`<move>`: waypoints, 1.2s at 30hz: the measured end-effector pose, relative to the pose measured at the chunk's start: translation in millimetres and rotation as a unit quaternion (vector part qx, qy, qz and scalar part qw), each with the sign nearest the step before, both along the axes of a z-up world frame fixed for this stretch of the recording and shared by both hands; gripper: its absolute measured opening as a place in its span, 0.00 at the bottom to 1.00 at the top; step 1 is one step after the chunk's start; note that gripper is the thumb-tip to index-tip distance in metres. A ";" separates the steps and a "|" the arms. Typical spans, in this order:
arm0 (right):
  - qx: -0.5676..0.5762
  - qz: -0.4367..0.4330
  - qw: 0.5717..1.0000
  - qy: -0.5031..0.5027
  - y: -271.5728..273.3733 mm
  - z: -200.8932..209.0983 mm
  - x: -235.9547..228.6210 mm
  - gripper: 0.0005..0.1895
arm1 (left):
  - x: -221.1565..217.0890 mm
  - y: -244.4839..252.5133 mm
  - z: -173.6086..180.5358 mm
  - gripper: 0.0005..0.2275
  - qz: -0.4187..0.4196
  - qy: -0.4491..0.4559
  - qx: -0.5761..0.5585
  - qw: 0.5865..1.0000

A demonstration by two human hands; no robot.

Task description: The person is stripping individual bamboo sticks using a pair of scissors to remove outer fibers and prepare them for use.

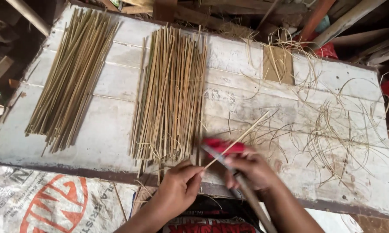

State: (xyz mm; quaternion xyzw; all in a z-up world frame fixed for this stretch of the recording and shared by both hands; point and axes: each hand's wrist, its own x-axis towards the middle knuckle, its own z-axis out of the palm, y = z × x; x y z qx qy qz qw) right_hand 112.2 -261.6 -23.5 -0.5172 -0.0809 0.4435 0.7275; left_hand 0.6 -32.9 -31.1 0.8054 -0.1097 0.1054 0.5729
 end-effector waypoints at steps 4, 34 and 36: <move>-0.193 -0.233 0.945 -0.127 -45.8 26.4 47.2 0.12 | -15.2 10.2 0.3 0.04 -0.031 0.058 -0.044 0.997; -0.015 -0.248 0.968 -0.015 -1.5 48.3 19.7 0.36 | -7.1 5.1 10.9 0.15 -0.052 0.258 -0.070 0.962; -0.145 -0.292 0.945 -0.021 31.6 58.5 -9.0 0.26 | 0.7 3.4 14.6 0.20 -0.053 0.305 -0.067 0.949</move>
